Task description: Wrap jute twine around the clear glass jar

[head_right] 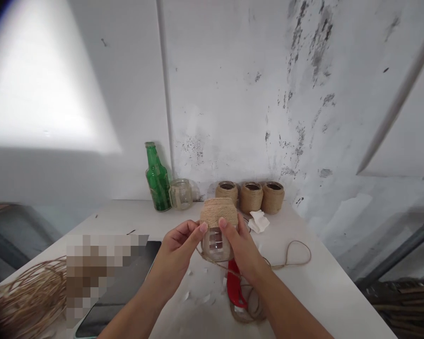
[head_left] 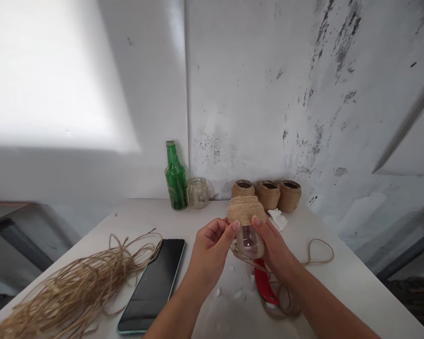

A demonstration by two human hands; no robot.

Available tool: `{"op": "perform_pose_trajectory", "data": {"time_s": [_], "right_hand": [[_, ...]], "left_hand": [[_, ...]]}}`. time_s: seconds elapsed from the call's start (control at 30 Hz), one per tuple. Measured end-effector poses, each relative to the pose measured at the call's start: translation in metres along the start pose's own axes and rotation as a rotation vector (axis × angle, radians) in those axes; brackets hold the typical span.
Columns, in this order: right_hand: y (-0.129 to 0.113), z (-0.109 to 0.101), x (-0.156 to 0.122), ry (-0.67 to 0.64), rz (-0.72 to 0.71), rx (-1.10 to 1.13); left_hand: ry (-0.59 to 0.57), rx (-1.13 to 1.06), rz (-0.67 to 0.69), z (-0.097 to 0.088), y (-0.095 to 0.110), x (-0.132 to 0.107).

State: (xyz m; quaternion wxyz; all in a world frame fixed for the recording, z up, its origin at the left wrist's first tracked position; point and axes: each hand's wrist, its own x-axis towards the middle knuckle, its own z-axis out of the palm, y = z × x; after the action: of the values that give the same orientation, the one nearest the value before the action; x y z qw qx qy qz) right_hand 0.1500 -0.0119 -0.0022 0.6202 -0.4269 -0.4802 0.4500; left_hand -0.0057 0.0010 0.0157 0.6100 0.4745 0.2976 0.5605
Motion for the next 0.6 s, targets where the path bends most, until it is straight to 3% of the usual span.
{"op": "perform_pose_trajectory", "data": {"time_s": [0.33,0.6], "right_hand": [[0.0,-0.001,0.002,-0.01,0.039,-0.113],[-0.001,0.0,0.003,-0.029,0.018,-0.063]], "left_hand": [[-0.007,0.09,0.044,-0.005,-0.02,0.003],[-0.017,0.103,0.072,-0.002,-0.013,0.001]]}}
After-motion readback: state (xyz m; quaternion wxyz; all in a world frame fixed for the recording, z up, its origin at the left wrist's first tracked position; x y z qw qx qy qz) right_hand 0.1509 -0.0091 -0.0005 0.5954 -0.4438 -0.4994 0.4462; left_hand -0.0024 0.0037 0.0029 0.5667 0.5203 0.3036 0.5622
